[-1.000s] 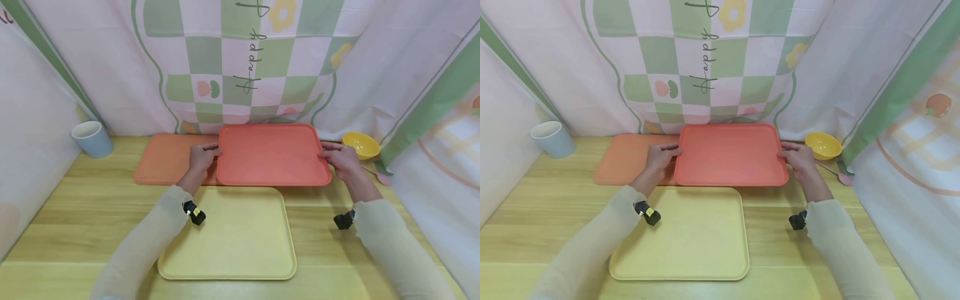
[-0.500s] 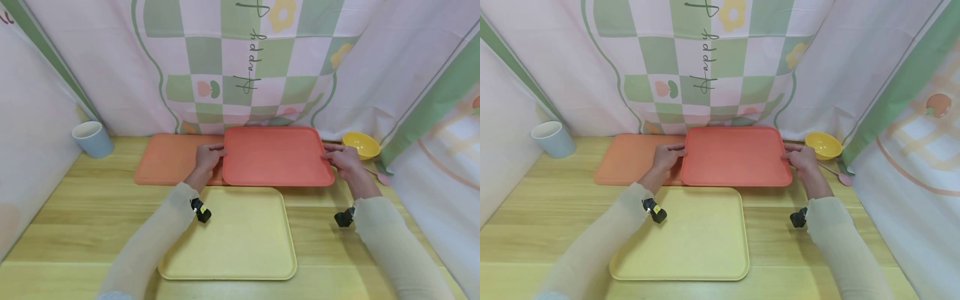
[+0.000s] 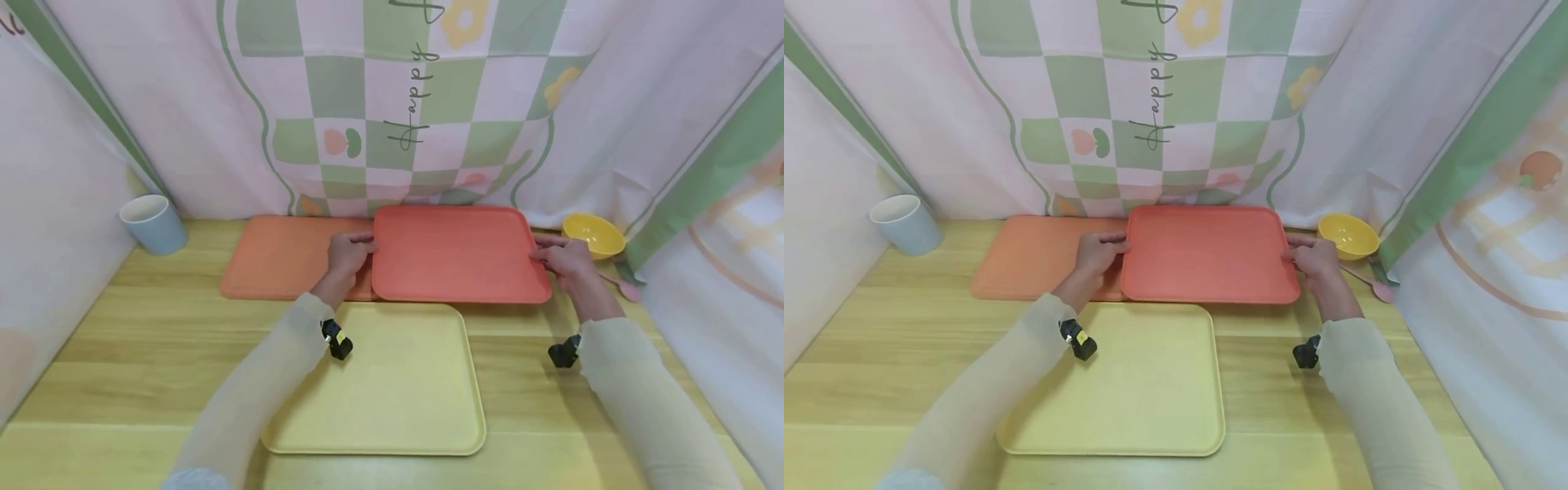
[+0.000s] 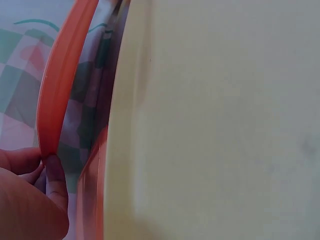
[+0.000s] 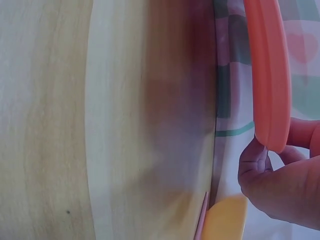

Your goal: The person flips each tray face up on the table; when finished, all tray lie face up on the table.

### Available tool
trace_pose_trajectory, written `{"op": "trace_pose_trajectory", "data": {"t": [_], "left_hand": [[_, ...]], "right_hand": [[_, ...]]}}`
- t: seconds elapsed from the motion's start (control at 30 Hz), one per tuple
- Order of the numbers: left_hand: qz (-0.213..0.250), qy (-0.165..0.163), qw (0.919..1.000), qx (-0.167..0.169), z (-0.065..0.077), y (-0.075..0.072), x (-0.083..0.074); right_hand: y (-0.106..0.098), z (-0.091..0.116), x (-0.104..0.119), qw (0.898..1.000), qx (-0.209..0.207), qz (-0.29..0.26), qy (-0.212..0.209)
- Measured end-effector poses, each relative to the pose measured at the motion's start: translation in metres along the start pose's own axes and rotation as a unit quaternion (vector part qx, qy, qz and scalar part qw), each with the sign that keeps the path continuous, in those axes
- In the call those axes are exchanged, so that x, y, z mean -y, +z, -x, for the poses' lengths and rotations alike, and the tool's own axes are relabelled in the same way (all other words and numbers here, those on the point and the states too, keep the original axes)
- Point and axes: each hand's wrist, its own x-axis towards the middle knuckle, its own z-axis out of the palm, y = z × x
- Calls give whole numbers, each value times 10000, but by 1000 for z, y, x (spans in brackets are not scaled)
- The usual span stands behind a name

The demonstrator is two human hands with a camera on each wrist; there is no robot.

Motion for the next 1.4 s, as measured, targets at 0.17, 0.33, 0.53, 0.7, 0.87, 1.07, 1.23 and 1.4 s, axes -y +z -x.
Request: {"op": "trace_pose_trajectory", "data": {"t": [0.17,0.33,0.53,0.7,0.87,1.07,1.23,1.4], "left_hand": [[-17,11,10000,16,0,3,-1],[-143,-34,9999,22,-1,7,2],[-282,-35,9996,6,-3,12,5],[-375,31,9993,73,-3,14,8],[-487,-39,9987,162,-1,16,10],[-585,11,9980,244,-2,20,10],[-745,72,9969,252,-5,23,11],[-940,15,9952,277,-8,25,12]], "right_hand": [[-1,-2,-2,9998,-66,194,85],[-4,-3,-4,9996,-90,249,140],[-5,-5,-8,9984,-179,465,266],[-7,-6,-12,9982,-209,482,279],[-9,-6,-17,9975,-191,584,355],[-9,-11,-19,9943,-331,919,436],[-11,-15,-23,9940,-370,934,426],[-13,-19,-27,9960,-334,695,457]]}}
